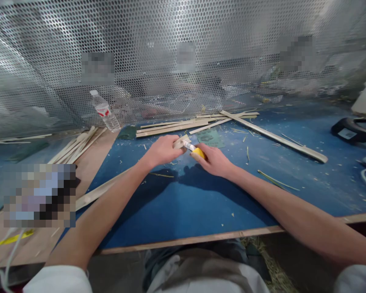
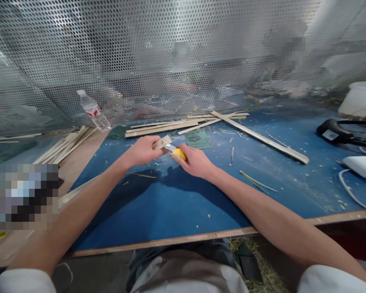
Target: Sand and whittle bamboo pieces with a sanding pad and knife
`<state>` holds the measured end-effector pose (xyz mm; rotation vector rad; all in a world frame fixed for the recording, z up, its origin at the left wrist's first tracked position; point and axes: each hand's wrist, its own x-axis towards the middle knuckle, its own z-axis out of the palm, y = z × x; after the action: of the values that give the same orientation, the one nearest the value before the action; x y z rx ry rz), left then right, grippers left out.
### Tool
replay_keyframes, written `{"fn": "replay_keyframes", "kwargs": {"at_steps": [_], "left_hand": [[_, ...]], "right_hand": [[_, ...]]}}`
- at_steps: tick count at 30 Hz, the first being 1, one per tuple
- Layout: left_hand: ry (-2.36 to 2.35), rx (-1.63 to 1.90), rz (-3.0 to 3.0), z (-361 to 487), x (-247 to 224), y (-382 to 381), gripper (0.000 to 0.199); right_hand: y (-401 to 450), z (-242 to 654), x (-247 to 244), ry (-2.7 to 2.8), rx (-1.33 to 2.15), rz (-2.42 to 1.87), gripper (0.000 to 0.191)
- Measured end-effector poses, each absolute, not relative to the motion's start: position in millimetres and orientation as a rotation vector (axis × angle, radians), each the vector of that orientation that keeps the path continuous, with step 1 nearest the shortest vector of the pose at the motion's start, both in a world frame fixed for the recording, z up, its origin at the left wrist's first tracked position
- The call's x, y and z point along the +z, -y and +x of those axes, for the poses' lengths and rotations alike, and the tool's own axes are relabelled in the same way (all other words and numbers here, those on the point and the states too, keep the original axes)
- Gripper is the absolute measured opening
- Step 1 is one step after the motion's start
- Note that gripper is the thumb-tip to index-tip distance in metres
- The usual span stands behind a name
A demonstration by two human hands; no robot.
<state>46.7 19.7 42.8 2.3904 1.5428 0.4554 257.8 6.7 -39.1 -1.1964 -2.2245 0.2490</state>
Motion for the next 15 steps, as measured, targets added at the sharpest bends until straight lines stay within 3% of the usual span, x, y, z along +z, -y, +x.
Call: {"fn": "replay_keyframes", "kwargs": {"at_steps": [15], "left_hand": [[-1.474, 0.247, 2.417, 48, 28, -22, 0.023]], "right_hand": [[-6, 255, -37, 2.321, 0.291, -1.278, 0.041]]}}
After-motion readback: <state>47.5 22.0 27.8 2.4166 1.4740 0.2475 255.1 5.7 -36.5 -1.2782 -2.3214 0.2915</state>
